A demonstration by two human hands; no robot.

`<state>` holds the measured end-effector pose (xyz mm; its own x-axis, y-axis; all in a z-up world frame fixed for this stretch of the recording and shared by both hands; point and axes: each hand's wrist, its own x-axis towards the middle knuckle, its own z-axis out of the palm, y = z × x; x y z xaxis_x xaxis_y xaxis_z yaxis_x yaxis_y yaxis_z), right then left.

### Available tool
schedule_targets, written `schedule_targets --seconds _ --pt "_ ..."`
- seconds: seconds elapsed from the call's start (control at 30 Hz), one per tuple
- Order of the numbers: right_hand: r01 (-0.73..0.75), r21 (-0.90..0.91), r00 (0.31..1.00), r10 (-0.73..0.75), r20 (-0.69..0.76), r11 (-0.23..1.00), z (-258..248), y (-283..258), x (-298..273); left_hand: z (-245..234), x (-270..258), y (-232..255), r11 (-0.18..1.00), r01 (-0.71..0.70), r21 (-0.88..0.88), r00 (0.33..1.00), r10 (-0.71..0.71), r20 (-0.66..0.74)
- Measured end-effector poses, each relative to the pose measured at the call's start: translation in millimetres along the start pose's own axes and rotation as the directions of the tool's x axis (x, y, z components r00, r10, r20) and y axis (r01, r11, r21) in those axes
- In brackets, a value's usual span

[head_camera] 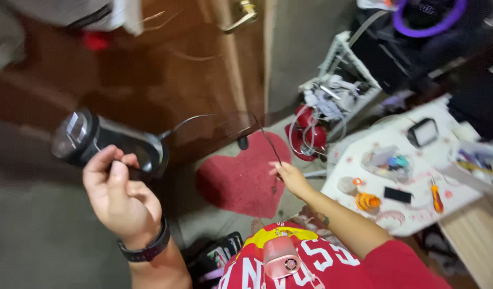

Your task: The person uses a screwdriver to remove screws from the base of a small black appliance. After removing the screws, the person lifts the base off and sets it aside. The person then picks up a small orange object and places it into a clear container on the table.

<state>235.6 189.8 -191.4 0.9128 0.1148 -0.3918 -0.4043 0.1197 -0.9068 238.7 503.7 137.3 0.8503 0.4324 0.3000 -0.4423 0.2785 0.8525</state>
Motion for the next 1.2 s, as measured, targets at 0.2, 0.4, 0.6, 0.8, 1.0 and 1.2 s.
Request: schedule_targets --seconds 0.2,0.4,0.6,0.8,1.0,1.2 --pt "-0.037 0.492 0.999 0.027 0.028 0.87 28.0 -89.6 -35.9 -6.1 12.0 -60.9 0.947 0.104 0.303 0.918 -0.209 0.336" --pt "-0.097 0.805 0.994 0.013 0.11 0.586 44.8 -123.9 -75.1 -0.2 9.6 -115.1 0.683 -0.192 0.705 0.522 -0.537 0.663" --pt "-0.036 0.892 0.995 -0.069 0.075 0.451 42.8 -112.8 -111.8 26.7 -30.9 -144.1 0.576 -0.115 0.81 0.032 -0.812 0.582" --pt "-0.069 0.857 0.994 -0.035 0.1 0.512 6.0 -98.6 -159.5 54.4 -74.9 -136.5 0.742 -0.042 0.669 -0.251 -0.656 0.712" --pt "-0.19 0.449 0.936 0.023 0.351 0.873 -77.9 -73.9 -243.4 88.8 -127.2 -111.2 0.794 -0.034 0.607 -0.351 -0.578 0.737" --pt "-0.023 -0.037 0.925 0.035 0.377 0.999 -190.4 -53.9 -336.2 152.5 -226.7 -96.7 0.766 -0.007 0.642 -0.356 -0.602 0.715"
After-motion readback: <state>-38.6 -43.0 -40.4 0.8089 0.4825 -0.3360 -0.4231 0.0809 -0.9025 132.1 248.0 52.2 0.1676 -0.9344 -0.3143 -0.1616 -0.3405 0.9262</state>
